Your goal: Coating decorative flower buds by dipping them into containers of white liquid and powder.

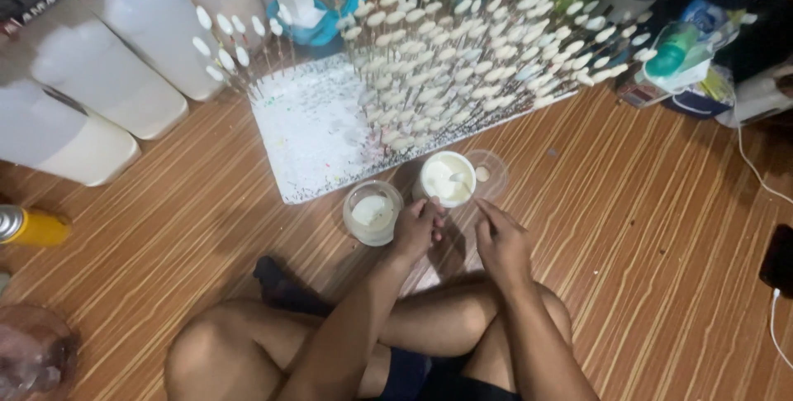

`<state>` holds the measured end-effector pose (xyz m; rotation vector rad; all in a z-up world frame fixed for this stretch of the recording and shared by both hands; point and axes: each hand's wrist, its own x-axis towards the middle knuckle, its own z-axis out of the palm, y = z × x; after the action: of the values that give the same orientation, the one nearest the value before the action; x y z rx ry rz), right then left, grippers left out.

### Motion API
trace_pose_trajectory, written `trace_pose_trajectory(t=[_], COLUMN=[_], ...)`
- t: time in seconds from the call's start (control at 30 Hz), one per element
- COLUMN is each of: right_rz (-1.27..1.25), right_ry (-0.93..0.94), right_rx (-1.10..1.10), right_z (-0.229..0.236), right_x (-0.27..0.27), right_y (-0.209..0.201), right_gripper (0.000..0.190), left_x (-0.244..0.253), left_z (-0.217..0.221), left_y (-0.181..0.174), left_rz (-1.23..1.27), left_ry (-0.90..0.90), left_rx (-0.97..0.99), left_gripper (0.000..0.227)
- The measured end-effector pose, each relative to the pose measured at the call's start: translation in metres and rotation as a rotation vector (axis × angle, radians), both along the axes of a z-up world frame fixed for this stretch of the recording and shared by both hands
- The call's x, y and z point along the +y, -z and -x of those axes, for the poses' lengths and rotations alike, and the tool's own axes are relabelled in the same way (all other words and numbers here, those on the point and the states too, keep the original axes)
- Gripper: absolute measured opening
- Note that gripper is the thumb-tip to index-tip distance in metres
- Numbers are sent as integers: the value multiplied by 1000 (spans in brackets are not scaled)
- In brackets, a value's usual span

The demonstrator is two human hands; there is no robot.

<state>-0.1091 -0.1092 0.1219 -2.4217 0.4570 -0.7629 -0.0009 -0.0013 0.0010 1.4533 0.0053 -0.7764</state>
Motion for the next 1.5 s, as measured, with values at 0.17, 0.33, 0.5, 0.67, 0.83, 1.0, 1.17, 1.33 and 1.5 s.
trace_pose_trajectory(t=[0.17,0.33,0.5,0.67,0.83,1.0,1.17,1.33,1.5], right_rz=[62,-4,-32,-45,-14,-146,-108,-257,-366], right_ry=[36,16,27,30,36,88,64,119,76], right_rx=[-157,1,-124,-90,-296,-66,-62,144,-84], right_z=[1,2,0,0,1,1,0,4,-1], right_x=[-12,-12,-10,-15,-9,-5,-4,1,4], right_y=[28,24,26,28,22,20,12,10,2], right_gripper=[35,38,35,37,36,37,37,41,44], left_x=[-3,0,3,0,-1,0,0,2,-1], left_z=[-1,-3,2,-3,-1,-3,-1,3,-1], left_y=[7,-2,-4,3,9,5,0,1,7], left_rz=[34,27,41,53,67,60,57,43,67], left_ry=[-19,-26,-24,-13,-3,12,-6,8,11], left_rx=[-4,-11,-17,-35,-25,-24,-7,-10,-28], left_gripper=[37,35,35,35,35,34,35,35,35])
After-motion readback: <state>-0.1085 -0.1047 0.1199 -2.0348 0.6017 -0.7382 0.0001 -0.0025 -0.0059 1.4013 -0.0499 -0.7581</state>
